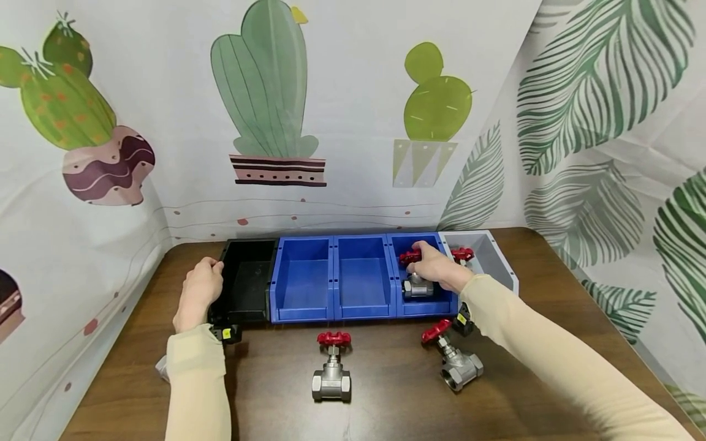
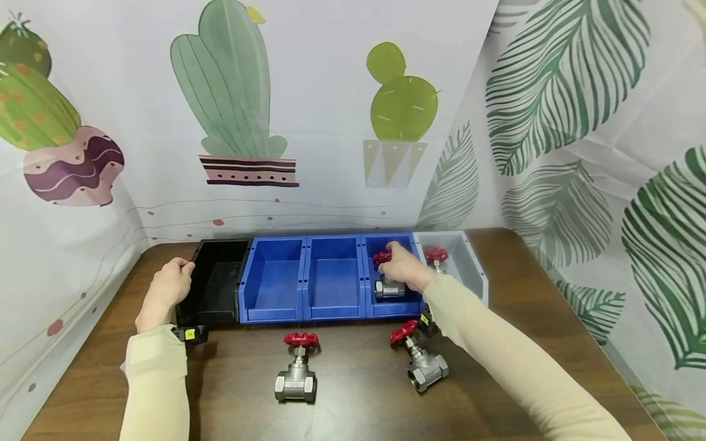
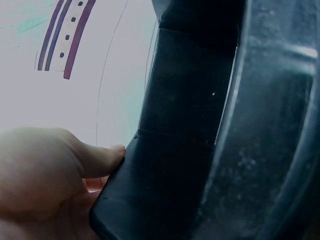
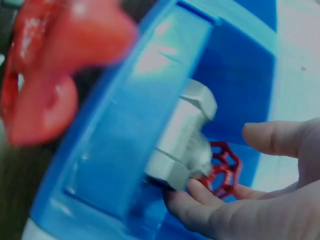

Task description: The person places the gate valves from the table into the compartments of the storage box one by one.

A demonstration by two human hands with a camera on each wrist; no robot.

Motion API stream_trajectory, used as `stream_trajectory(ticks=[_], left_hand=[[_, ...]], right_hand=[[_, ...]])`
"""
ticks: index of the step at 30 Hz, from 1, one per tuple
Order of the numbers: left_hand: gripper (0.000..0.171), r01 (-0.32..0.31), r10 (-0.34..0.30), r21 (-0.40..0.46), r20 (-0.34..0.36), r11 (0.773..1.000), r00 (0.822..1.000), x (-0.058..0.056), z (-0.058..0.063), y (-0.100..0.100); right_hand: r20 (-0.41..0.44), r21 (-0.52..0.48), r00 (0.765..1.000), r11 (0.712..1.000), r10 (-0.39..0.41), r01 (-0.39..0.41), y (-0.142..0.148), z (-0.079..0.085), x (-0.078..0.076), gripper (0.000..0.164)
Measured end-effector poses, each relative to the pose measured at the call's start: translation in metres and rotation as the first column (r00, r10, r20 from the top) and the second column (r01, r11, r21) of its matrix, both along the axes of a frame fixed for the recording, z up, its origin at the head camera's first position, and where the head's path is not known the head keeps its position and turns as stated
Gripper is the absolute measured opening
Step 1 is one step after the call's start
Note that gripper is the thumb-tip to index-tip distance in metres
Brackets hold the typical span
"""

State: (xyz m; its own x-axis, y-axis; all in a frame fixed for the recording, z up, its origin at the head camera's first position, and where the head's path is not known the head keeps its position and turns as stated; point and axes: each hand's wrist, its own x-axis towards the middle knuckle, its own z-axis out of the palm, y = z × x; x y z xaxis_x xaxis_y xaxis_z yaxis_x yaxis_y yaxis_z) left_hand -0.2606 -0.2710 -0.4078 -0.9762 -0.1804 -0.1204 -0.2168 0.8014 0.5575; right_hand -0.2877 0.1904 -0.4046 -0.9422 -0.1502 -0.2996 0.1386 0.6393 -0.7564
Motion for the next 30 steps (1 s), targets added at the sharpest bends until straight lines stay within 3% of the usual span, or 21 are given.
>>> stream_trajectory(ticks=[10, 14, 21, 30], left_hand=[[0.046, -0.002, 0.002, 0.003, 0.015, 1.000, 1.000, 0.001, -0.001, -0.002], [0.047, -0.006, 0.006, 0.004, 0.026, 1.000, 1.000, 0.002, -0.001, -0.002], [0.043, -0.014, 0.014, 0.003, 0.002, 1.000, 1.000, 0.001, -0.002, -0.002], [0.042, -0.018, 0.018, -0.004, -0.020, 1.000, 1.000, -0.001, -0.005, -0.002]], right_hand=[[0.010, 0.016, 0.995, 0.995, 0.097, -0.097, 0.009, 0.029, 0.014, 0.062], [-0.044, 0.107, 0.988, 0.984, 0.151, -0.146, 0.011, 0.034, 0.022, 0.061], [-0.167, 0.304, 0.951, 0.931, 0.260, -0.201, 0.019, 0.045, 0.036, 0.064], [-0.257, 0.306, 0.925, 0.932, 0.279, -0.196, 0.037, 0.056, 0.062, 0.063]])
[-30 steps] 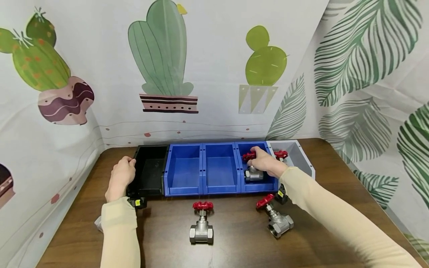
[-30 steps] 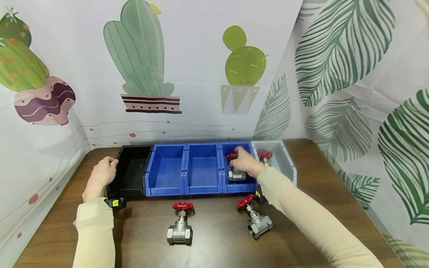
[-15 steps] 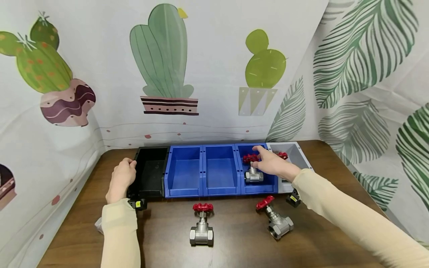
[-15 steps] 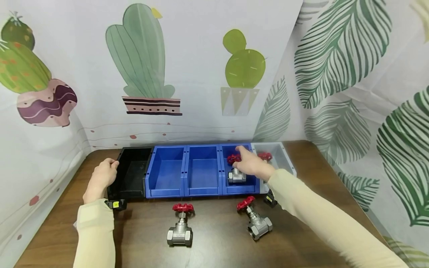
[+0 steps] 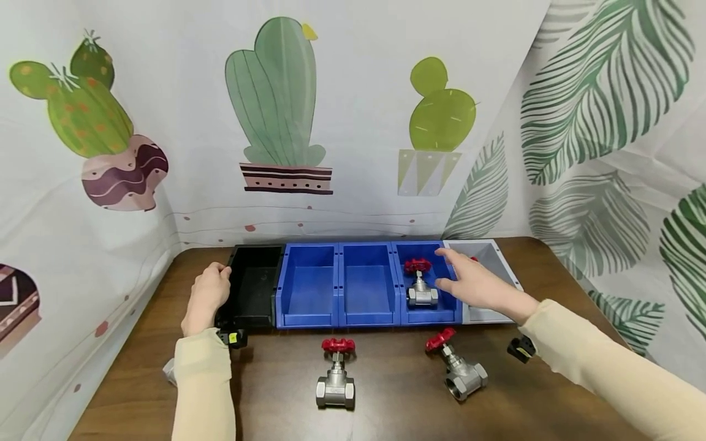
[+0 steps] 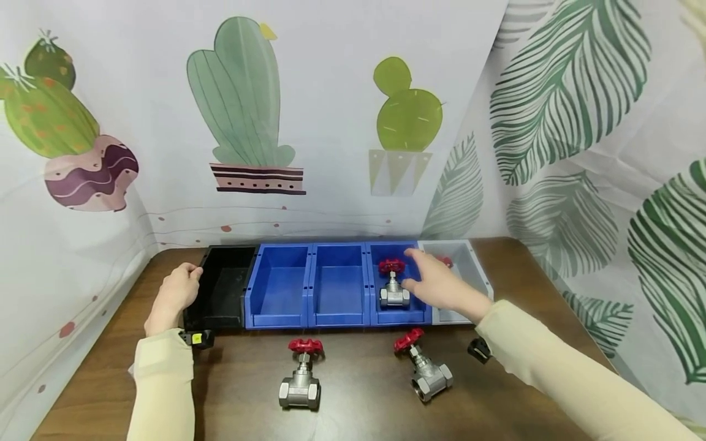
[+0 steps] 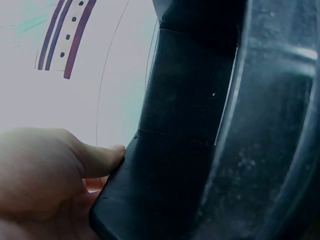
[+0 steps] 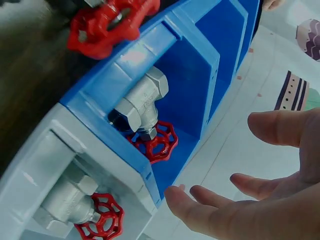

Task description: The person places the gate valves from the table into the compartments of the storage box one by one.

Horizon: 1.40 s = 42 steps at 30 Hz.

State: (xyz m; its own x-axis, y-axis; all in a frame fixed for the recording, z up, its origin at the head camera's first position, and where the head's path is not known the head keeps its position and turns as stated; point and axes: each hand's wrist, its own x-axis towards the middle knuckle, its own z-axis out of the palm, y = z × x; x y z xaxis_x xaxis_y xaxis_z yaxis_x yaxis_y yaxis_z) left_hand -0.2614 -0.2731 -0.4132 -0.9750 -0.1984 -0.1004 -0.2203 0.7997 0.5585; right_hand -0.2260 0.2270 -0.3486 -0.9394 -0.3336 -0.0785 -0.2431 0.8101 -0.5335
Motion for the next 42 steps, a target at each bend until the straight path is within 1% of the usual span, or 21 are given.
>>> stream_trajectory(ticks=[4, 8, 12, 16, 19, 21, 26, 30, 35, 40, 42], left_hand=[[0.041, 0.002, -0.002, 0.003, -0.017, 1.000, 1.000, -0.002, 0.000, 0.002], [0.041, 0.012, -0.012, 0.001, -0.025, 1.000, 1.000, -0.004, 0.000, 0.004], [0.040, 0.022, -0.022, -0.008, -0.031, 1.000, 0.999, -0.005, -0.004, 0.005], [0.038, 0.015, -0.015, -0.009, -0.052, 1.000, 0.999, -0.006, -0.005, 0.007], [0.037, 0.015, -0.016, -0.013, -0.064, 1.000, 0.998, -0.006, -0.005, 0.008], [0.036, 0.018, -0.019, -0.016, -0.067, 1.000, 0.998, -0.006, -0.004, 0.008], [0.036, 0.019, -0.021, -0.035, -0.075, 0.999, 0.997, -0.006, 0.001, 0.007], [0.037, 0.021, -0.024, -0.036, -0.071, 0.999, 0.997, -0.006, 0.002, 0.008], [0.037, 0.011, -0.012, -0.025, -0.062, 1.000, 0.998, -0.003, 0.001, 0.005], [0.038, 0.004, -0.005, -0.021, -0.043, 1.000, 0.999, 0.002, -0.001, 0.000], [0.038, 0.003, -0.004, -0.018, -0.040, 1.000, 0.999, 0.004, -0.002, 0.000]], right_hand=[[-0.043, -0.003, 0.999, 1.000, -0.019, 0.019, 0.008, 0.002, 0.012, 0.063], [-0.081, -0.008, 0.996, 1.000, -0.022, 0.022, 0.015, 0.001, 0.019, 0.062], [-0.100, -0.054, 0.995, 0.999, -0.011, 0.006, 0.019, -0.001, 0.024, 0.061], [-0.150, -0.097, 0.989, 0.995, 0.004, -0.019, 0.022, 0.001, 0.030, 0.058], [-0.187, -0.108, 0.982, 0.994, -0.001, -0.019, 0.025, 0.000, 0.034, 0.055], [-0.194, -0.122, 0.981, 0.992, -0.017, -0.007, 0.027, -0.001, 0.036, 0.053], [-0.160, -0.157, 0.986, 0.987, -0.044, 0.018, 0.033, -0.014, 0.043, 0.049], [-0.166, -0.168, 0.985, 0.986, -0.050, 0.022, 0.039, -0.028, 0.051, 0.041], [-0.193, -0.212, 0.980, 0.977, -0.045, 0.003, 0.040, -0.042, 0.057, 0.030], [-0.204, -0.239, 0.979, 0.971, -0.021, -0.029, 0.038, -0.052, 0.061, 0.028], [-0.190, -0.253, 0.982, 0.967, -0.011, -0.038, 0.038, -0.056, 0.063, 0.027]])
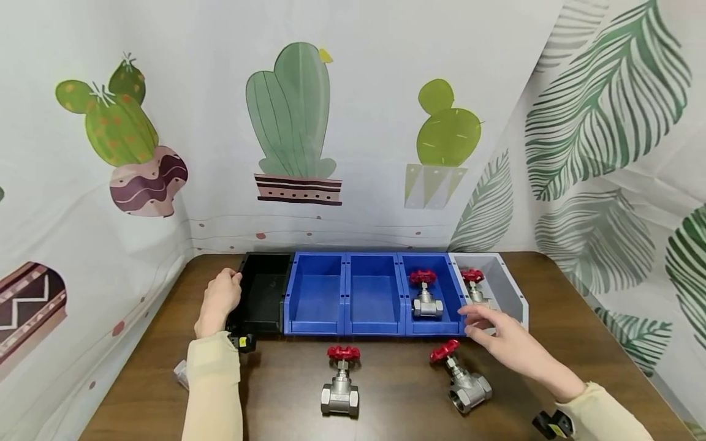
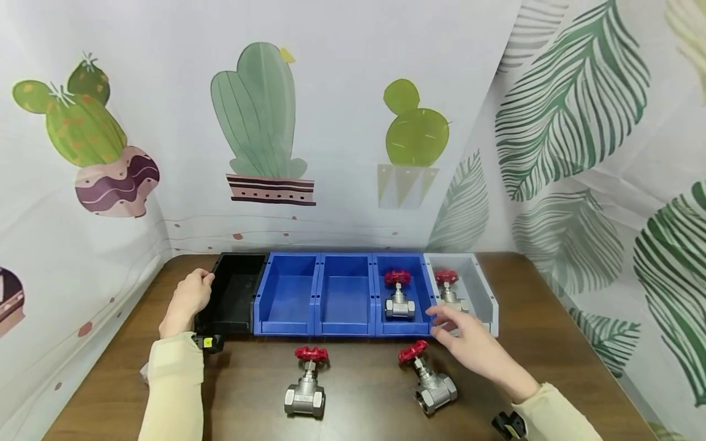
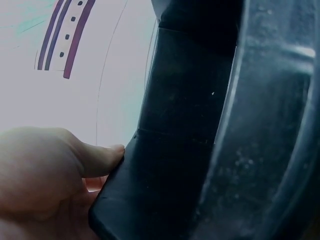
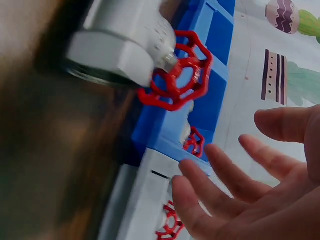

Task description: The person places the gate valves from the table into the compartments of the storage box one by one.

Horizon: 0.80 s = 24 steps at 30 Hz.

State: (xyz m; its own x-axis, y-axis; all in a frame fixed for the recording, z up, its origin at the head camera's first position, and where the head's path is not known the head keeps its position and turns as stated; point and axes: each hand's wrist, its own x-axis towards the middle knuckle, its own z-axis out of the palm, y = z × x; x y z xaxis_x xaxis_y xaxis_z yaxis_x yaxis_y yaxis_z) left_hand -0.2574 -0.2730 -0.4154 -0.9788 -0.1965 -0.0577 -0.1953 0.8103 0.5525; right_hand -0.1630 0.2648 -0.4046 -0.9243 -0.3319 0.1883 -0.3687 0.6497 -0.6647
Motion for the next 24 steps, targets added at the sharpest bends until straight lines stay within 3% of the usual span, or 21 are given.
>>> stream_trajectory(ticks=[6, 14, 18, 24], left_hand=[[0.037, -0.006, 0.006, -0.002, 0.006, 1.000, 1.000, 0.003, 0.002, -0.001], [0.036, -0.019, 0.019, 0.004, 0.002, 1.000, 1.000, 0.004, -0.001, -0.002], [0.036, -0.015, 0.015, 0.003, -0.005, 1.000, 1.000, 0.005, 0.001, 0.001], [0.036, -0.010, 0.010, 0.005, -0.005, 1.000, 1.000, 0.006, 0.001, 0.002]], right_hand=[[0.081, -0.046, 0.996, 0.999, 0.024, -0.020, -0.001, -0.014, 0.006, 0.026], [0.111, -0.102, 0.984, 0.986, 0.142, -0.131, 0.000, -0.030, 0.009, 0.032], [0.158, -0.187, 0.964, 0.965, 0.214, -0.184, 0.004, -0.038, 0.008, 0.033], [0.262, -0.306, 0.916, 0.926, 0.305, -0.220, 0.006, -0.047, 0.005, 0.035]])
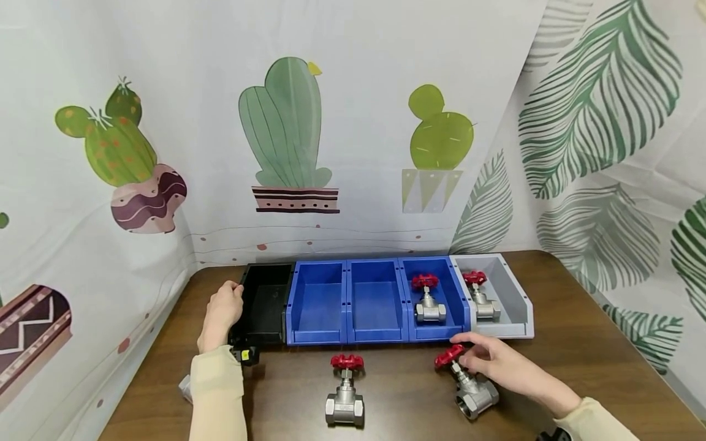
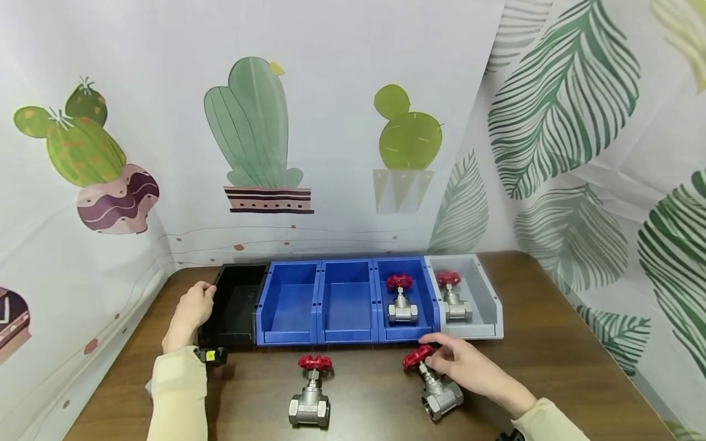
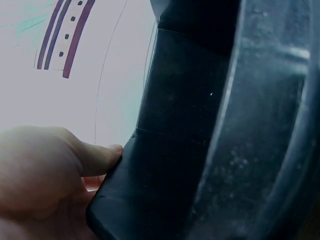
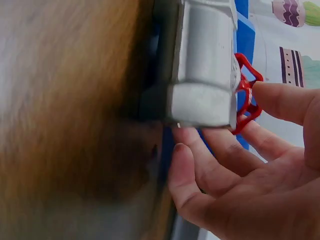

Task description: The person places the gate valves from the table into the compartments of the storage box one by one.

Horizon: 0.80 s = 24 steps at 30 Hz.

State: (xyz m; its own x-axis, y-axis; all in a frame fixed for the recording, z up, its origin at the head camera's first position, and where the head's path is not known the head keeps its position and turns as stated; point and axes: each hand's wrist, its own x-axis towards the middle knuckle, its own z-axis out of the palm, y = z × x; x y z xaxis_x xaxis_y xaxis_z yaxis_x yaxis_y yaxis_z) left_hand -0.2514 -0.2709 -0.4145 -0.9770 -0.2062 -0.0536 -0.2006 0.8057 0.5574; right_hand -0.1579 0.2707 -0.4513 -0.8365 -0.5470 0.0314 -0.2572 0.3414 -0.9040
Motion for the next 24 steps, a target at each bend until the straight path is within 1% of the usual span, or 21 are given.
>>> stream_trajectory(ticks=[3, 8, 12, 24], left_hand=[[0.036, 0.000, 0.000, -0.001, -0.001, 1.000, 1.000, 0.000, 0.000, 0.000], [0.035, -0.004, 0.004, -0.001, -0.001, 1.000, 1.000, -0.001, -0.001, -0.001], [0.035, -0.003, 0.003, 0.003, -0.012, 1.000, 1.000, -0.001, -0.001, -0.002], [0.035, -0.004, 0.004, 0.004, -0.022, 1.000, 1.000, 0.000, -0.002, -0.002]], right_hand=[[0.047, -0.032, 0.999, 0.999, 0.020, -0.018, -0.003, -0.002, -0.001, 0.038], [0.080, -0.081, 0.995, 0.995, 0.060, -0.054, -0.008, -0.007, -0.002, 0.039], [0.113, -0.099, 0.990, 0.993, 0.079, -0.068, -0.010, -0.010, -0.005, 0.040], [0.111, -0.114, 0.990, 0.990, 0.090, -0.077, -0.012, -0.013, -0.006, 0.037]])
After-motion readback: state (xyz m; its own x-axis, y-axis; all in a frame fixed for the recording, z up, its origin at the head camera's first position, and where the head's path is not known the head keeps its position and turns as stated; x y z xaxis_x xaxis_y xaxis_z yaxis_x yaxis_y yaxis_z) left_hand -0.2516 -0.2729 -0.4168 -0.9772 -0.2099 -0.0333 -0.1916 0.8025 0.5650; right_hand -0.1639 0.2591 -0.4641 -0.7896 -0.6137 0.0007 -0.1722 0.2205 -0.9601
